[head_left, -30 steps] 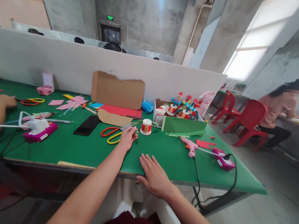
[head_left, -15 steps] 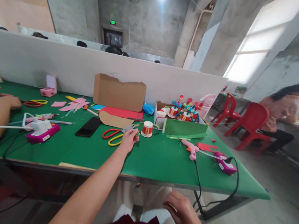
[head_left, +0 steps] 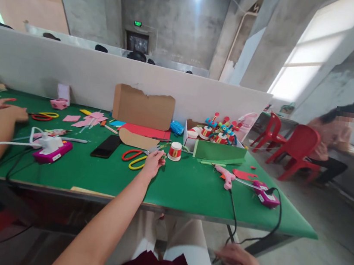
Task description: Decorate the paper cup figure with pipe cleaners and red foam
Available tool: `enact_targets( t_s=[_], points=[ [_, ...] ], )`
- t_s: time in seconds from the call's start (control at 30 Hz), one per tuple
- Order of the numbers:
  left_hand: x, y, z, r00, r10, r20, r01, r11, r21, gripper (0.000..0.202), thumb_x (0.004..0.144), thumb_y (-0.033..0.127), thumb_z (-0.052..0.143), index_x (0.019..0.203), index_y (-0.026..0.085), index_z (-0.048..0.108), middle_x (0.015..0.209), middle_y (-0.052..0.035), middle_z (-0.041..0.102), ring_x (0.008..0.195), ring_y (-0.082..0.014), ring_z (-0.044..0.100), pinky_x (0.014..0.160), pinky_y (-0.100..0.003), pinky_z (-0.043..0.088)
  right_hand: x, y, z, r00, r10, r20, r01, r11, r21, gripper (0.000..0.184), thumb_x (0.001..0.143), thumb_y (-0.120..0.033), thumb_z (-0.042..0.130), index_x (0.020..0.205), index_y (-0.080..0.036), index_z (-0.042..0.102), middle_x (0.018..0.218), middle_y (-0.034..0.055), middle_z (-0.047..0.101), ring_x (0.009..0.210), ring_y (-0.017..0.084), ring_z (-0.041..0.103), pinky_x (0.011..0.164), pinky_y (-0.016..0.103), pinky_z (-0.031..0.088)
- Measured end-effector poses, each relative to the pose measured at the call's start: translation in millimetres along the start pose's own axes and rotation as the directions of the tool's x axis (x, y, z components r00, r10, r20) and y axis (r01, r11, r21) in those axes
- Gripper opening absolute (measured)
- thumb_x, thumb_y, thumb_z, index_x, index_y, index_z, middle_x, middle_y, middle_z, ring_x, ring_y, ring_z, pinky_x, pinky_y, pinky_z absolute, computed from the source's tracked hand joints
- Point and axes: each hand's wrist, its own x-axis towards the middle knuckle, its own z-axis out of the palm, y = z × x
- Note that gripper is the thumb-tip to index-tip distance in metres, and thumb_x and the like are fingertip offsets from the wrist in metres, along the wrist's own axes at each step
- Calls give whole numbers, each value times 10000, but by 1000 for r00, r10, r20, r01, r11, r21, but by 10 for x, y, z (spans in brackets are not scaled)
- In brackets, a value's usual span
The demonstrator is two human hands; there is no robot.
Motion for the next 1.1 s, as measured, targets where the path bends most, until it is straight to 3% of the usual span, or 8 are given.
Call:
enact_targets(
  t_s=[0.07,0.13,0.2,0.3,0.4,0.63,0.9,1.1],
  points=[
    [6,-3,-8,1000,-6,3,6,1000,3,274,675,349,766,677,142,586,534,20,579,408,-55,492,415,-174,392,453,-465,-205,982,-175,-72,182,976,116,295,838,-469,577,1004,-266,713,1102,113,694,1088,265,630,932,409,515],
    [10,-7,-14,1000,-6,6,6,1000,4,281,667,357,769,680,144,586,535,22,580,410,-55,494,413,-171,392,980,-798,-253,946,-264,-188,305,922,239,280,848,-477,568,764,-249,708,816,61,721,947,230,668,975,438,480],
    [12,-13,-17,1000,2,8,-2,1000,5,291,662,369,770,687,146,585,543,21,586,414,-55,500,414,-169,393,1559,-996,-156,943,-134,-303,261,864,430,359,910,-452,448,765,-214,674,605,11,645,628,159,638,784,376,549],
    [16,-21,-17,1000,18,-6,-17,1000,11,316,663,398,766,700,146,579,554,18,596,416,-55,508,416,-168,392,2390,-1130,128,929,74,-362,191,741,644,296,832,-456,519,812,-186,638,613,-16,605,421,104,494,477,257,466],
    [23,-28,-10,999,28,-36,-27,999,23,345,658,425,766,703,144,570,546,20,596,398,-55,501,406,-169,379,2913,-1167,416,855,254,-452,123,748,652,237,814,-380,515,695,-185,579,586,-4,591,498,129,529,556,264,478],
    [41,-58,15,994,76,-73,-72,996,57,363,642,451,761,691,152,562,505,42,566,380,-72,499,399,-182,374,2965,-1051,729,916,-53,-398,237,871,431,192,836,-300,449,877,-207,611,862,32,681,792,176,614,777,302,487],
    [72,-95,1,988,125,-88,-123,992,33,394,650,497,735,693,152,549,541,38,577,404,-78,521,445,-201,407,3014,-1026,723,960,-4,-279,150,850,505,155,806,-323,517,782,-202,610,750,8,661,695,154,587,696,273,470],
    [91,-167,-33,978,206,-16,-201,965,170,411,672,556,676,707,170,538,543,45,555,434,-106,530,467,-224,400,2966,-1090,721,919,27,-394,165,879,447,177,676,-313,676,788,-207,590,807,5,671,616,131,546,622,265,455]
  ],
)
